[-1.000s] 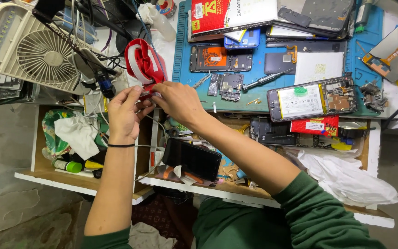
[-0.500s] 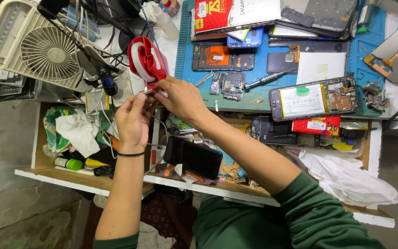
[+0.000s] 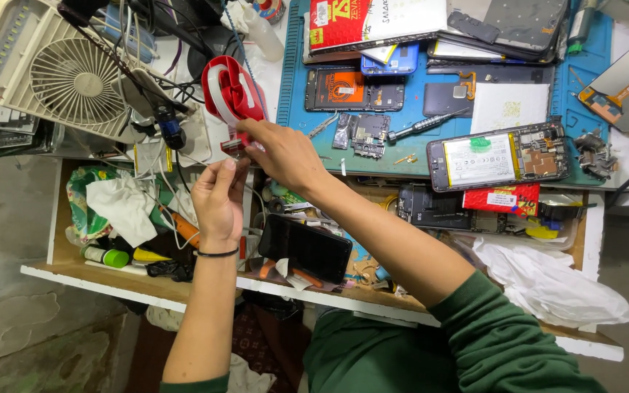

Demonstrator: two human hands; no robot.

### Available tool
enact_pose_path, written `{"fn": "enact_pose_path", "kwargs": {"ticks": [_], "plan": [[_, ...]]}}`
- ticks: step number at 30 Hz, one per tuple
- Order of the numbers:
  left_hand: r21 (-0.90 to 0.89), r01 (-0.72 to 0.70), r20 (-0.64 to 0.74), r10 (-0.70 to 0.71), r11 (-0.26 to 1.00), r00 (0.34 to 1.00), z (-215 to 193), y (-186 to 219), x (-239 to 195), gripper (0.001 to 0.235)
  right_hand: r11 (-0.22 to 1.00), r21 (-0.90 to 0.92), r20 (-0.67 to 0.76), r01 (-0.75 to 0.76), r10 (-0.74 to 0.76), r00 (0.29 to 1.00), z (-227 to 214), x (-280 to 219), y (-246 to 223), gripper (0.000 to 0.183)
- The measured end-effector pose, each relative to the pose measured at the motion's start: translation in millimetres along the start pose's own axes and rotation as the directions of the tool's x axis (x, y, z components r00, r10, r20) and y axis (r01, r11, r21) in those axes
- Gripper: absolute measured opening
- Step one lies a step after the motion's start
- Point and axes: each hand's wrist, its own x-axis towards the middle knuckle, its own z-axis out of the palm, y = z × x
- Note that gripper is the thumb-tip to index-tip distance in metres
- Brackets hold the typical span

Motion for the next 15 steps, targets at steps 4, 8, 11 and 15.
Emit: {"fn": "enact_pose_path", "kwargs": {"ticks": [4,8,11,15], "plan": [[0.001,-0.014,-0.005,0.014,1.000,1.000,2.6,-2.5,-3.7,0.013,0.996,-0.028,-0.029,0.080,-0.080,0.996,1.5,-3.9,0.8,0.035],[0.059,-0.028,-0.014,0.029,0.998,0.999,7.8,-7.1,-7.7,0.014,0.996,0.026,-0.040,0.091,-0.090,0.995,1.1,-6.4,-0.9,0.029],[0.251,-0.079,-0.038,0.091,0.965,0.995,5.2,-11.9,2.6,0.015,0.993,0.008,-0.060,0.115,-0.114,0.992,9.2,-5.5,8.8,0.031],[0.810,-0.266,0.118,0.300,0.522,0.947,-8.4,-8.0,13.7,0.014,0.995,0.030,-0.082,0.094,-0.092,0.992,18.2,-2.5,19.5,0.029]]}}
